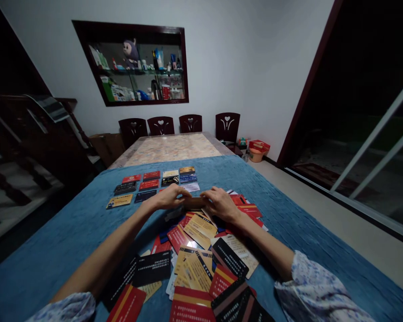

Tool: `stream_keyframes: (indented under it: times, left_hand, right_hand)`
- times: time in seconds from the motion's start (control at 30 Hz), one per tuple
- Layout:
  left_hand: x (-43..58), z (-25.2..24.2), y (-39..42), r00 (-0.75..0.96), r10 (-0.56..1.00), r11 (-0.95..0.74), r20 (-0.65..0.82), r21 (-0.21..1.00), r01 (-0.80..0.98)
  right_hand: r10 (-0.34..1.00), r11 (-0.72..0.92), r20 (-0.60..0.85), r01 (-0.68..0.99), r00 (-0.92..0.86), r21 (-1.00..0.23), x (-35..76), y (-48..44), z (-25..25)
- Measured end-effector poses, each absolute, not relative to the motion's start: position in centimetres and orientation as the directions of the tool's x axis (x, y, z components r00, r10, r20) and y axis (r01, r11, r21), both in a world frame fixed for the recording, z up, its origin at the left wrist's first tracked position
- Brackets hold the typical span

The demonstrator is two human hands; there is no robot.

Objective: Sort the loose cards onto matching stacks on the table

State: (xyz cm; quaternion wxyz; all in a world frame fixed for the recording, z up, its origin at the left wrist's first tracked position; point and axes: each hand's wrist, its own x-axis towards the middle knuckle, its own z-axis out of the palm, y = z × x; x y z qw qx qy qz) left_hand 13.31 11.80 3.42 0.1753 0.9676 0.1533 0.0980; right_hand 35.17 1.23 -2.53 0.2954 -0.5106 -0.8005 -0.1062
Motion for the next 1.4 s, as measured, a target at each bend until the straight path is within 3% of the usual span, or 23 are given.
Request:
stream_keyframes:
  times: [0.23,0.5,1.4]
  left_hand:
    - [13.1,2.9,11.7,0.896,0.392,-0.881,0.207,0.365,0.301]
    - [13.1,2.4,11.8,0.903,0.400,-0.872,0.156,0.368,0.323]
    - [13.4,2.0,10.5,0.881,0.471,-0.881,0.052,0.069,0.467]
  right_hand:
    - [0.780,0.452,0.557,0.873,-0.286,-0.185,34.9,2.0,-3.2]
    - [0.790,0.464,0.549,0.851,-0.273,-0.245,34.9,2.1,-3.8]
    - [0.866,0.362,0.424,0.917,-0.264,-0.168,34.9,2.4,-4.3]
